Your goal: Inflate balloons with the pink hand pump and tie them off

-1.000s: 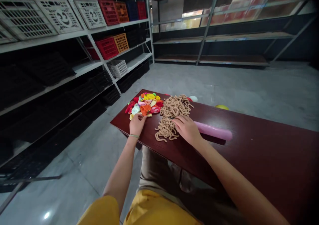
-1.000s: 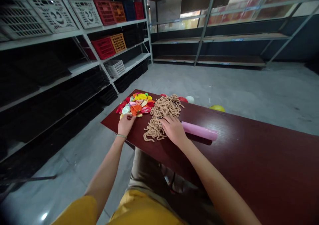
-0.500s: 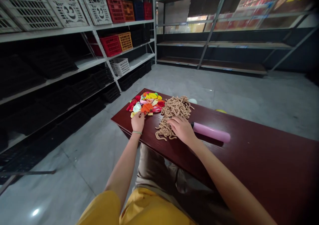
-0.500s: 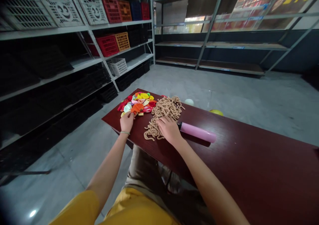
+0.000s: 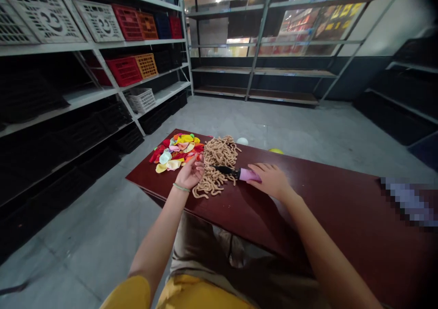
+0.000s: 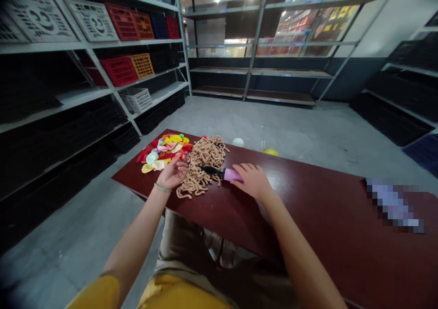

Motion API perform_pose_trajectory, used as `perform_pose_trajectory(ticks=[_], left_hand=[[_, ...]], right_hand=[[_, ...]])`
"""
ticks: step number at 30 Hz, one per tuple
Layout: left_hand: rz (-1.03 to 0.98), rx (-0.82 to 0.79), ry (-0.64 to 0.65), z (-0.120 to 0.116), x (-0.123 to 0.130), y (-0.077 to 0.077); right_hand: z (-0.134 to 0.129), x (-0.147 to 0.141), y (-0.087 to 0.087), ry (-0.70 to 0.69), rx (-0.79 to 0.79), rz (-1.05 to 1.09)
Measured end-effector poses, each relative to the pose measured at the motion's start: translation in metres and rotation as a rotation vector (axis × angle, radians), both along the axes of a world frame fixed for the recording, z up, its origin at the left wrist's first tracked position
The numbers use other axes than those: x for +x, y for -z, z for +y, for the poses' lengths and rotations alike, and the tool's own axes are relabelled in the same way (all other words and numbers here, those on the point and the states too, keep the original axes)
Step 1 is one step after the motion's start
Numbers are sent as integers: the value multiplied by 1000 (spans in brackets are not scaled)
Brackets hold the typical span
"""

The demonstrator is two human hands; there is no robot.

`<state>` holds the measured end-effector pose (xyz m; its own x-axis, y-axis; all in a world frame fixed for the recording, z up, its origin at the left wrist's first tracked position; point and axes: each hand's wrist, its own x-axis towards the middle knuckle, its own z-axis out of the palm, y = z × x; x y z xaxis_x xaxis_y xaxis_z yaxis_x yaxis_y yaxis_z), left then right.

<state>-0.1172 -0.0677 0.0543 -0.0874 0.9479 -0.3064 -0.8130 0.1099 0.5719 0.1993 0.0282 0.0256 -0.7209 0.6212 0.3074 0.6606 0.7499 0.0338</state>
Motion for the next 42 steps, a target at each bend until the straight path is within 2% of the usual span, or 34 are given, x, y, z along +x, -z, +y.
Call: perform_pose_trajectory(ticks=[3, 6, 9, 13, 16, 20, 26, 33, 42], left_hand=[[-16, -11, 81, 24, 24, 0], [-33, -23, 95, 49, 40, -3], [57, -5, 75, 65, 44, -8], [129, 66, 60, 77, 40, -13], [192, 89, 20, 87, 42, -10], [231, 85, -60, 101, 53, 4], [319, 102, -164, 104, 63, 21], [516, 103, -217, 101, 62, 22], [620, 68, -176, 98, 69, 23]], right_hand=[[-5, 8, 6, 55, -34, -26], [-10, 11, 8, 77, -70, -12], [-10, 18, 8, 104, -69, 44], [-3, 29, 8, 258, 10, 191], [-4, 30, 7, 308, 88, 288], [-11, 23, 5, 235, 114, 262], [-10, 23, 7, 244, 127, 200], [-11, 24, 10, 216, 111, 198], [-14, 18, 8, 243, 100, 203]])
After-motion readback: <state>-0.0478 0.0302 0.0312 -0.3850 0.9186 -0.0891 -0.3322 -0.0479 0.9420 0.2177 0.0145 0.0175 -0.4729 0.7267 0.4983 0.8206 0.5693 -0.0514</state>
